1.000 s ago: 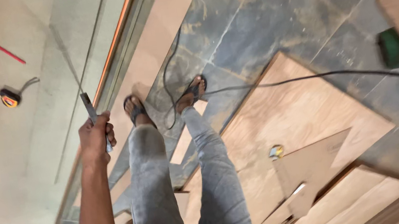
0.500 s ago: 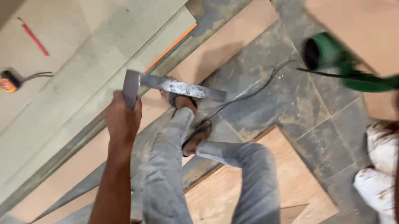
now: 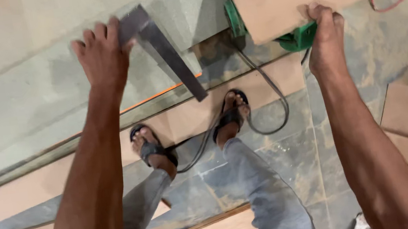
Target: The person measures a wooden board using a tape measure and marks it with a pencil, then uses a L-square to draw a straight line and cuts along the line with a circular saw.
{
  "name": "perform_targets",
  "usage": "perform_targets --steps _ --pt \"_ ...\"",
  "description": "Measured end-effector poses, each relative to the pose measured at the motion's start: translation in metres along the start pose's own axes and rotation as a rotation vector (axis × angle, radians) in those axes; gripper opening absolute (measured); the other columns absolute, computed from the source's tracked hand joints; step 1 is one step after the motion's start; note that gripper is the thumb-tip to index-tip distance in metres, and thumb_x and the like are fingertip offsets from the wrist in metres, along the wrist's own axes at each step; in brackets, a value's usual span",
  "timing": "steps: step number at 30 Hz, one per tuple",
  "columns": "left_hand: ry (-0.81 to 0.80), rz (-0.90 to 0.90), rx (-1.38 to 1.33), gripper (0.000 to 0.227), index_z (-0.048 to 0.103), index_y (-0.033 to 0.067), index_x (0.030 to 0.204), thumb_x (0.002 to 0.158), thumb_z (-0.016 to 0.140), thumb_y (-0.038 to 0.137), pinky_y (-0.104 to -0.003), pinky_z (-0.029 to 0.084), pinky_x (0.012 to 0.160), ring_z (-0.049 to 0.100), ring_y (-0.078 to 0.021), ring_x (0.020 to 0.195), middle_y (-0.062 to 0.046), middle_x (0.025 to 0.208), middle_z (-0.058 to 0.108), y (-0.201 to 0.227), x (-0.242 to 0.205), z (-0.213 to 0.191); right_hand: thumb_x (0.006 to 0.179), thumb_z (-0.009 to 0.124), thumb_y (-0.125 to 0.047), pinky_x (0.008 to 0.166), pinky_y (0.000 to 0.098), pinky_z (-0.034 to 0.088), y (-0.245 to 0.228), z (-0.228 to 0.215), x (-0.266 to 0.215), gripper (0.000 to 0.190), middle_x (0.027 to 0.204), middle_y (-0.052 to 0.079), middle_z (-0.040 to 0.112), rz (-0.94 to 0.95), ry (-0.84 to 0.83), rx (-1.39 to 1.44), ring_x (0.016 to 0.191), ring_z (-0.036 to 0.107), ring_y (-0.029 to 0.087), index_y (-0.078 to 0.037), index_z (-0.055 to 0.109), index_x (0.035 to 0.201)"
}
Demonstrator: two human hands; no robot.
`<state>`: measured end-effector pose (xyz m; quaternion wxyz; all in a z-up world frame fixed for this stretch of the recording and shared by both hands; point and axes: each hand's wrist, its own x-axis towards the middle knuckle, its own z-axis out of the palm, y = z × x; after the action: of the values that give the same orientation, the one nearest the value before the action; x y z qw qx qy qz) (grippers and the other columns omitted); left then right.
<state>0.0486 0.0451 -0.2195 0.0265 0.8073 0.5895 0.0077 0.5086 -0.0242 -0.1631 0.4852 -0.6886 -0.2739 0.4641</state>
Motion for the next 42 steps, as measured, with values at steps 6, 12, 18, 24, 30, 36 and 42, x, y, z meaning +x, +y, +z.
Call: perform_targets --steps 6,12,18,24,30,36,42 --pt "0.065 -0.051 -0.064 0.059 0.061 0.0203 0.142 0.092 0.084 0.04 -0.056 0.035 0.08 0.047 -0.0316 0.111 -0.013 0.118 0.051 0.006 0.04 0.055 0.101 0.056 -0.042 0.097 0.0345 0.044 0.002 0.007 0.032 0.05 0.115 0.008 0.064 -0.049 -0.05 -0.239 0.107 0.054 0.017 0.005 0.063 0.117" --pt "0.086 -0.14 -0.207 0.052 0.064 0.0213 0.138 0.093 0.078 0.042 -0.06 0.032 0.088 0.044 -0.0324 0.113 -0.013 0.118 0.051 0.007 0.06 0.084 0.107 0.046 -0.065 0.125 0.0396 0.035 0.03 0.004 0.016 0.083 0.152 0.015 0.055 -0.168 -0.182 0.216 0.144 0.049 0.025 0.006 0.049 0.149" --pt "0.266 -0.036 -0.218 0.051 0.064 0.0186 0.136 0.095 0.077 0.047 -0.056 0.032 0.096 0.046 -0.0292 0.118 -0.009 0.121 0.054 0.009 0.077 0.101 0.104 0.034 -0.057 0.109 0.0576 0.035 0.061 -0.001 0.033 0.066 0.158 0.013 0.045 0.195 -0.037 0.231 0.139 0.047 0.035 -0.013 0.039 0.153" --pt "0.307 0.024 -0.361 0.041 0.065 0.0188 0.135 0.102 0.075 0.04 -0.055 0.033 0.105 0.047 -0.0278 0.119 -0.007 0.122 0.056 0.012 0.083 0.104 0.104 0.032 -0.053 0.1 0.0563 0.052 0.048 -0.009 0.036 0.064 0.145 0.021 0.053 0.551 -0.213 0.155 0.126 0.058 0.046 -0.008 0.05 0.145" --pt "0.249 -0.038 -0.323 0.047 0.065 0.0136 0.126 0.088 0.075 0.04 -0.057 0.031 0.094 0.047 -0.0317 0.114 -0.015 0.114 0.053 0.013 0.079 0.079 0.105 0.04 -0.04 0.103 0.0519 0.053 0.064 0.017 0.024 0.051 0.144 0.015 0.061 0.426 0.03 0.599 0.13 0.061 0.033 -0.008 0.057 0.142" --pt "0.181 -0.045 -0.303 0.047 0.063 0.016 0.13 0.092 0.076 0.04 -0.056 0.032 0.094 0.046 -0.0301 0.118 -0.012 0.119 0.052 0.007 0.084 0.086 0.11 0.048 -0.018 0.112 0.0472 0.055 0.075 0.023 0.01 0.037 0.14 0.015 0.066 0.248 0.156 0.779 0.129 0.066 0.03 0.001 0.057 0.141" --pt "0.167 -0.006 -0.305 0.046 0.063 0.0168 0.128 0.091 0.077 0.04 -0.054 0.034 0.092 0.046 -0.0302 0.117 -0.011 0.12 0.051 0.01 0.091 0.092 0.103 0.056 -0.017 0.096 0.0435 0.057 0.049 0.034 0.008 0.037 0.125 0.013 0.073 0.23 0.163 0.621 0.112 0.072 0.028 0.001 0.062 0.136"
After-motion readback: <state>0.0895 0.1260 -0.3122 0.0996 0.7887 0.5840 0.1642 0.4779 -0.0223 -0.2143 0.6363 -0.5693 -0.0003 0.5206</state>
